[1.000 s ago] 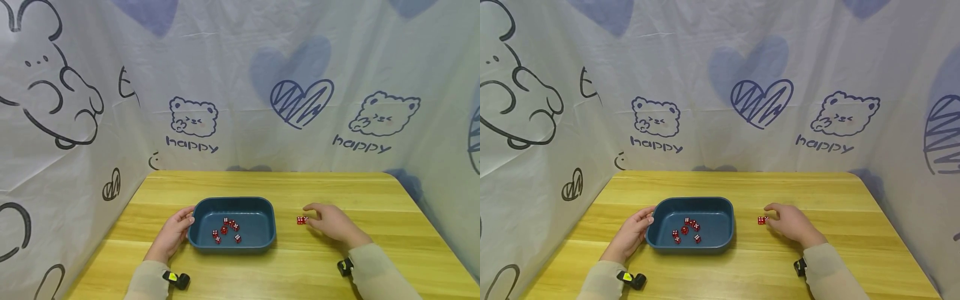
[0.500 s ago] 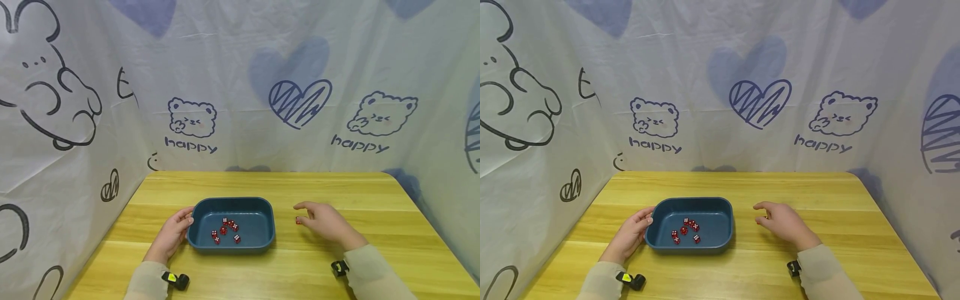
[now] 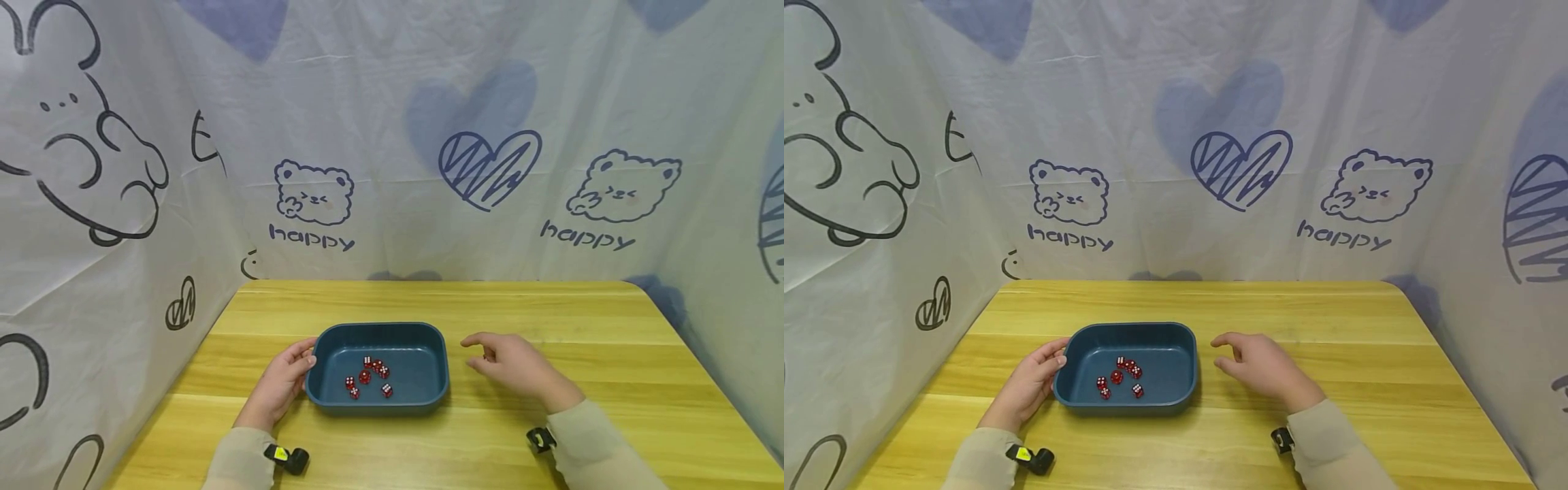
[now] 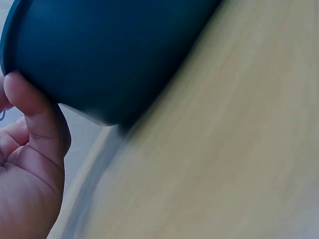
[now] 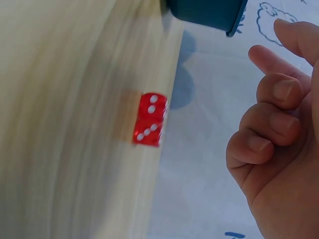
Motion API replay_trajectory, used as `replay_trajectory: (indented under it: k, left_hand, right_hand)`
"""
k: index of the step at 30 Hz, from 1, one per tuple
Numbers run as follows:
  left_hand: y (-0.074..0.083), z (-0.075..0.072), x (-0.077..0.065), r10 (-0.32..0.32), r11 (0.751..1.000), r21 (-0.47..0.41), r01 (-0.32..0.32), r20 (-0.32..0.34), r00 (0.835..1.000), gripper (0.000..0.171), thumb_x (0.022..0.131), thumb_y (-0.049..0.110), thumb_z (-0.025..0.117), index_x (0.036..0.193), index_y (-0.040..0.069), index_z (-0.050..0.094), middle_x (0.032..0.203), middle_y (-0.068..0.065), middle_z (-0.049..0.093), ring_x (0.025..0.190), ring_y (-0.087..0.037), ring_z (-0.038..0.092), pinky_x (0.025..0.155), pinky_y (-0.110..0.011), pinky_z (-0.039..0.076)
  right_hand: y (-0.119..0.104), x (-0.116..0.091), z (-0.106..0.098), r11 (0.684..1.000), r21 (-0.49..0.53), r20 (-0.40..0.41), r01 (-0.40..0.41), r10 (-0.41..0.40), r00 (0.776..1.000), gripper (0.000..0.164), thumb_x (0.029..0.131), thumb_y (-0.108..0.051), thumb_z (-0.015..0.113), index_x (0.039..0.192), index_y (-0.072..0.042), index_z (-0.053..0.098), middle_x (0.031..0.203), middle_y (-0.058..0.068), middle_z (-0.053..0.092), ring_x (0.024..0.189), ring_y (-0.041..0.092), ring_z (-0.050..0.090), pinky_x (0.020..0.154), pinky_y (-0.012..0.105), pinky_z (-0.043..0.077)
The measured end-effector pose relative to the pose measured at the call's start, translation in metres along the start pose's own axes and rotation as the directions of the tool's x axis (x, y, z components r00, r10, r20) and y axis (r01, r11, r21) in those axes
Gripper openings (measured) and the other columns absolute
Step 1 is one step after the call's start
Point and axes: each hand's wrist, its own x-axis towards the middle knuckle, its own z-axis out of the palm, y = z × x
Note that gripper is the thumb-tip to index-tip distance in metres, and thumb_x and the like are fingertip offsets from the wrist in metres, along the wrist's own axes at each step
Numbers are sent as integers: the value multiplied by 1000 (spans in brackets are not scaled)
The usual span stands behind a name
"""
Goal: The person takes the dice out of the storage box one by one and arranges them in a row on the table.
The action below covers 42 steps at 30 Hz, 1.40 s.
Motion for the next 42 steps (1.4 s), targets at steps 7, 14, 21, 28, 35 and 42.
replay_trajectory:
  k: [7, 14, 21, 28, 35, 42]
  left_hand:
    - [1, -1, 0, -5, 1000, 5, 5, -1, 1000, 47, 104, 3, 52, 148, -3, 42, 107, -10, 51, 73, -13, 53, 59, -21, 46]
    - [-1, -1, 0, -8, 1000, 12, 8, -8, 1000, 46, 104, 4, 53, 148, -3, 43, 109, -11, 51, 76, -14, 54, 60, -22, 46]
    - [-3, 1, -2, -2, 1000, 6, 2, -9, 1000, 46, 103, 4, 53, 148, -3, 43, 110, -13, 51, 75, -14, 54, 60, -22, 46]
    - [-3, 1, -2, -8, 1000, 3, 8, -5, 1000, 46, 104, 4, 52, 148, -2, 44, 111, -13, 51, 74, -14, 53, 60, -22, 46]
    - [-2, 0, -1, -11, 1000, 9, 11, -6, 1000, 46, 104, 4, 52, 148, -2, 43, 114, -16, 51, 76, -14, 54, 60, -22, 46]
    - [-1, 0, 0, -6, 1000, 9, 6, -9, 1000, 46, 104, 4, 52, 148, -2, 44, 111, -14, 52, 73, -14, 53, 60, -21, 45]
  right_hand:
    - [-14, 5, 2, 999, -11, 16, 51, -51, 999, 34, 98, -40, 67, 128, -24, 68, 62, -9, 45, 51, 6, 38, 51, 26, 36]
    - [-31, 12, 4, 997, -7, 29, 82, -82, 996, 32, 97, -31, 69, 128, -21, 69, 62, -9, 45, 52, 6, 39, 53, 26, 37]
    - [-41, 18, 9, 994, -3, 44, 106, -106, 993, 34, 96, -39, 69, 128, -25, 68, 65, -11, 47, 55, 6, 43, 54, 27, 39]
    - [-51, 24, 13, 991, 7, 57, 135, -135, 989, 35, 98, -39, 67, 131, -26, 66, 63, -11, 48, 53, 6, 42, 53, 26, 39]
    - [-65, 34, 19, 989, -2, 94, 150, -150, 984, 36, 98, -41, 67, 131, -27, 65, 63, -10, 48, 53, 8, 44, 52, 26, 39]
    - [-76, 45, 32, 981, -81, 142, 177, -165, 976, 35, 97, -38, 67, 130, -25, 67, 62, -10, 49, 54, 8, 46, 54, 27, 39]
